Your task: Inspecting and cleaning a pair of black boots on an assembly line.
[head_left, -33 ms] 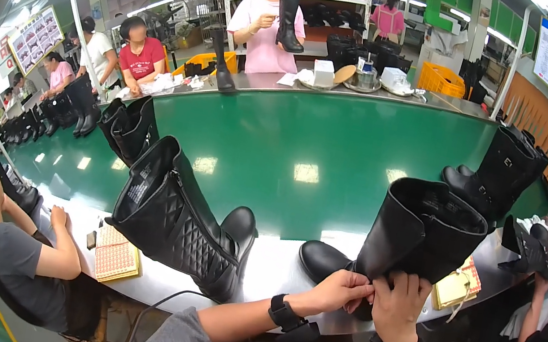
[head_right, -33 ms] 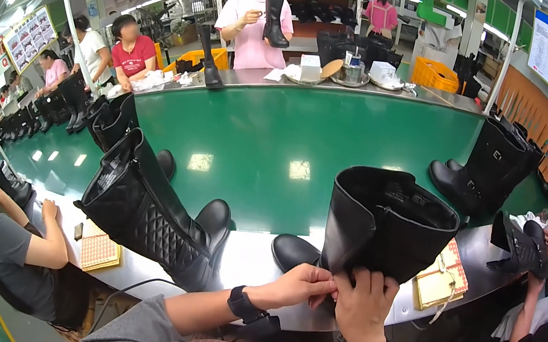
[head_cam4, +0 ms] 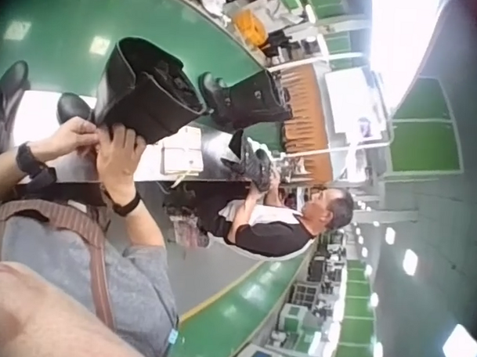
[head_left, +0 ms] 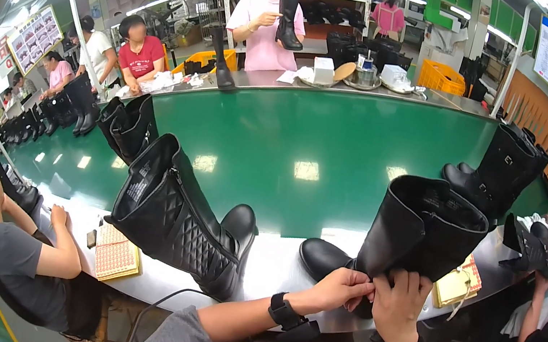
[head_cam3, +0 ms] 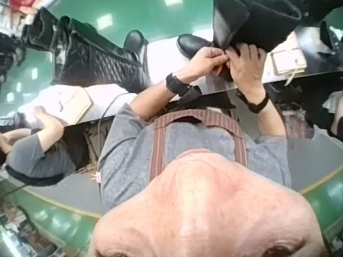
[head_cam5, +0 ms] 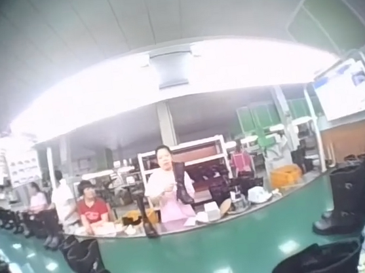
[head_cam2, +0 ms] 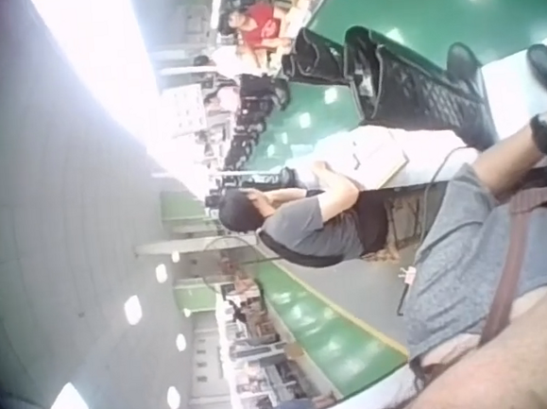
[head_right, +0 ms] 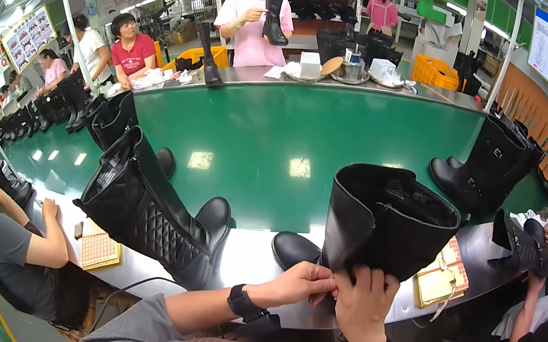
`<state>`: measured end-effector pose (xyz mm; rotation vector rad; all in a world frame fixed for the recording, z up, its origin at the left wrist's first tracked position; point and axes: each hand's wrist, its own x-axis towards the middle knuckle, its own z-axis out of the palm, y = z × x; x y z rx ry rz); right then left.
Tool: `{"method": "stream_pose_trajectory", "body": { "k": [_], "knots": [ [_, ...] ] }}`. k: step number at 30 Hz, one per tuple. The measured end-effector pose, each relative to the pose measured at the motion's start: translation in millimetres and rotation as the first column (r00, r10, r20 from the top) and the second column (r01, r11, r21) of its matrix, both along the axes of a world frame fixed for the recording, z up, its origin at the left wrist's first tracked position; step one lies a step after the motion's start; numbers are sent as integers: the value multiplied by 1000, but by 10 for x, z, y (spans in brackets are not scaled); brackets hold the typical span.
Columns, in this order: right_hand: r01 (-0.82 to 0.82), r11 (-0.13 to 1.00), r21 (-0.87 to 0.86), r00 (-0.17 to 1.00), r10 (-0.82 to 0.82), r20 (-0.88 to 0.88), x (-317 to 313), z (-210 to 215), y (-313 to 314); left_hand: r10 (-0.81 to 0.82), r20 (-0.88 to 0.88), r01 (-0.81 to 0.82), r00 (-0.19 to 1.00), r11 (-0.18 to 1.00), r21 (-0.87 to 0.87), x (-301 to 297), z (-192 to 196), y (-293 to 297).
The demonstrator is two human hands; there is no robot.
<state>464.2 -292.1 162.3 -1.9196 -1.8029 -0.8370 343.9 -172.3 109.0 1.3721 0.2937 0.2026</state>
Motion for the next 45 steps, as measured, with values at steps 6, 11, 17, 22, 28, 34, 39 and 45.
{"method": "stream_pose_trajectory", "body": {
  "k": [6, 11, 17, 22, 28, 34, 39, 45],
  "knots": [
    [9, 999, 35, 1000, -9, -10, 25, -78, 3, 90, 29, -90, 996, 996, 13, 3, 78, -45],
    [142, 833, 534, 952, 33, -305, 250, -412, -196, 119, -7, -119, 993, 993, -10, 6, 195, -50],
    [-44, 979, 200, 282, 204, -937, 346, -957, -179, 137, -54, -140, 989, 989, -53, 23, 168, -60],
    [-72, 986, 148, 205, 160, -966, 284, -1142, -55, 157, -34, -160, 987, 952, -262, 0, 520, -72],
    [-71, 983, 170, 322, 184, -929, 209, -1111, -36, 62, 372, 49, 926, 958, -282, -306, 1427, 31],
    [-89, 973, 215, 267, 231, -935, 116, -1080, -37, 192, 223, -210, 956, 976, 58, -278, 1369, -14],
    [-155, 978, 141, 202, 171, -964, 153, -1111, -90, 140, 228, -157, 964, 986, 58, -434, 1191, -58],
    [-43, 757, 651, 529, 571, -628, 210, -350, -266, 326, 281, -366, 903, 925, 103, -374, 1067, -28]
  ]
}}
